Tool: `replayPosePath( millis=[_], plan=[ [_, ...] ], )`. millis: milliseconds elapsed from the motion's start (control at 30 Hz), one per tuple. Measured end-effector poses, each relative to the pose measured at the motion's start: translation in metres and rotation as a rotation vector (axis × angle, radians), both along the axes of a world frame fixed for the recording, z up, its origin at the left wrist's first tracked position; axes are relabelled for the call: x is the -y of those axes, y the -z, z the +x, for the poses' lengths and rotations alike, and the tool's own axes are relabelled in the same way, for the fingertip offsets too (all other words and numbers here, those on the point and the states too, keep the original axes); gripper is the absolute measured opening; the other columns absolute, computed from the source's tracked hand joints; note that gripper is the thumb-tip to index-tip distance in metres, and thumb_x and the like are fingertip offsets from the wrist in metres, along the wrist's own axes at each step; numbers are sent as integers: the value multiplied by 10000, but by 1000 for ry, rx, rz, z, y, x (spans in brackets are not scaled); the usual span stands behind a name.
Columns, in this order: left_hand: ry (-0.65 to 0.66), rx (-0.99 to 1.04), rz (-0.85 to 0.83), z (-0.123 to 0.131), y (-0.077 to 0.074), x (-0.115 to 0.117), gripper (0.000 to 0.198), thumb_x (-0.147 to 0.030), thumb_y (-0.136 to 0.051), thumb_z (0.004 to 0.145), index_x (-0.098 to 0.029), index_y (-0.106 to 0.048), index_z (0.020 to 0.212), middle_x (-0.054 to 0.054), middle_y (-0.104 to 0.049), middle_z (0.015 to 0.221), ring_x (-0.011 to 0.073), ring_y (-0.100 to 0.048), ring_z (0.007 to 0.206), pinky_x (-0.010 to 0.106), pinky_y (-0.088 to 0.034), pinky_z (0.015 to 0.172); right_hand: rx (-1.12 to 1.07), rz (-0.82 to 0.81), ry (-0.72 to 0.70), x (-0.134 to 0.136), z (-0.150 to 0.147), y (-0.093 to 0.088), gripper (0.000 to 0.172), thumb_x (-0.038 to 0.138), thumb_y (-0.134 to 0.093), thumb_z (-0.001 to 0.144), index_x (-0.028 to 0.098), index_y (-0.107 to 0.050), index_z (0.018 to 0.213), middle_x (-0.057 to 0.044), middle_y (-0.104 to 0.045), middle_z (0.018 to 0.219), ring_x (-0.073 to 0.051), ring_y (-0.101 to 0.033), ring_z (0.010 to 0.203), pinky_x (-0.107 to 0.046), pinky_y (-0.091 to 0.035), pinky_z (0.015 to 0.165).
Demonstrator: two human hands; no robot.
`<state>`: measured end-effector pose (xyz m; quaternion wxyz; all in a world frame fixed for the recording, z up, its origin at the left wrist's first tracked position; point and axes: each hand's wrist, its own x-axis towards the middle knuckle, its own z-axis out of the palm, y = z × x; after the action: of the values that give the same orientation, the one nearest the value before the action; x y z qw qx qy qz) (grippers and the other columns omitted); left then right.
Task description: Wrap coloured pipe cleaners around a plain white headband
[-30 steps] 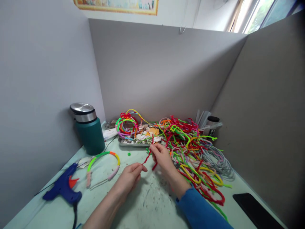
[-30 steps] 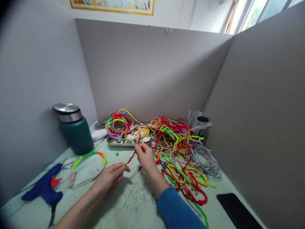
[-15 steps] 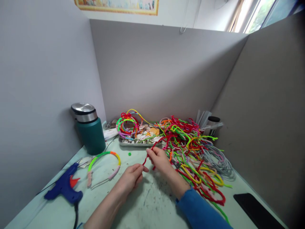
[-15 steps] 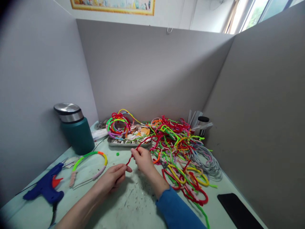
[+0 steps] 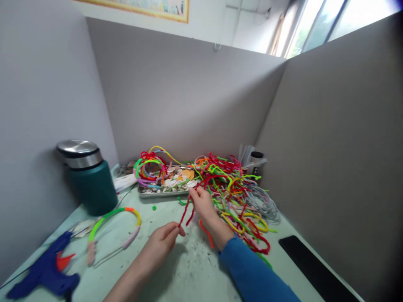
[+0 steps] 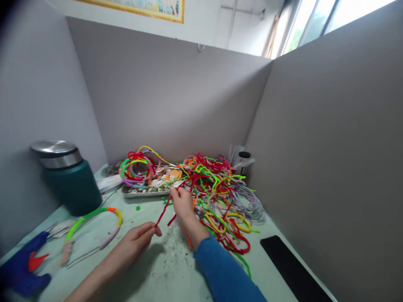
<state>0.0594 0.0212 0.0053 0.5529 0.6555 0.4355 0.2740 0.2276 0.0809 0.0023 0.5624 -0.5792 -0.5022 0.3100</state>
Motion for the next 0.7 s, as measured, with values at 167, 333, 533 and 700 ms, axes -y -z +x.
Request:
replayPosePath(
  millis=[167, 333, 533, 700],
  plan=[
    [104, -113, 5, 4, 11, 5, 351, -475, -491, 769, -156, -636, 760, -49, -410, 393, 98, -326, 374, 205, -204, 400, 292, -78, 75, 5, 0, -7, 410, 418, -431, 837, 188, -504, 505, 32, -437, 442, -115, -409, 477, -224, -259, 473],
    [142, -163, 3, 8, 26, 9, 372, -497, -456, 785, -165, -585, 677, 5, -508, 355, 132, -396, 357, 226, -268, 425, 543, -144, 69, 27, 20, -16, 371, 476, -605, 721, 184, -578, 494, 0, -558, 496, -129, -475, 520, -234, -271, 511],
    [192, -384, 254, 8, 18, 14, 329, -415, -448, 792, -195, -498, 553, 2, -549, 445, 162, -506, 507, 237, -299, 537, 741, -297, 389, 61, 105, -31, 259, 370, -523, 804, 175, -667, 712, -89, -683, 764, -189, -587, 716, -256, -330, 596],
    [269, -492, 341, 8, 19, 12, 345, -400, -363, 827, -185, -537, 621, 16, -612, 592, 161, -547, 611, 232, -308, 573, 813, -585, 690, 94, 187, -33, 259, 301, -475, 851, 140, -653, 948, -187, -644, 1011, -272, -593, 978, -310, -405, 734]
  ],
)
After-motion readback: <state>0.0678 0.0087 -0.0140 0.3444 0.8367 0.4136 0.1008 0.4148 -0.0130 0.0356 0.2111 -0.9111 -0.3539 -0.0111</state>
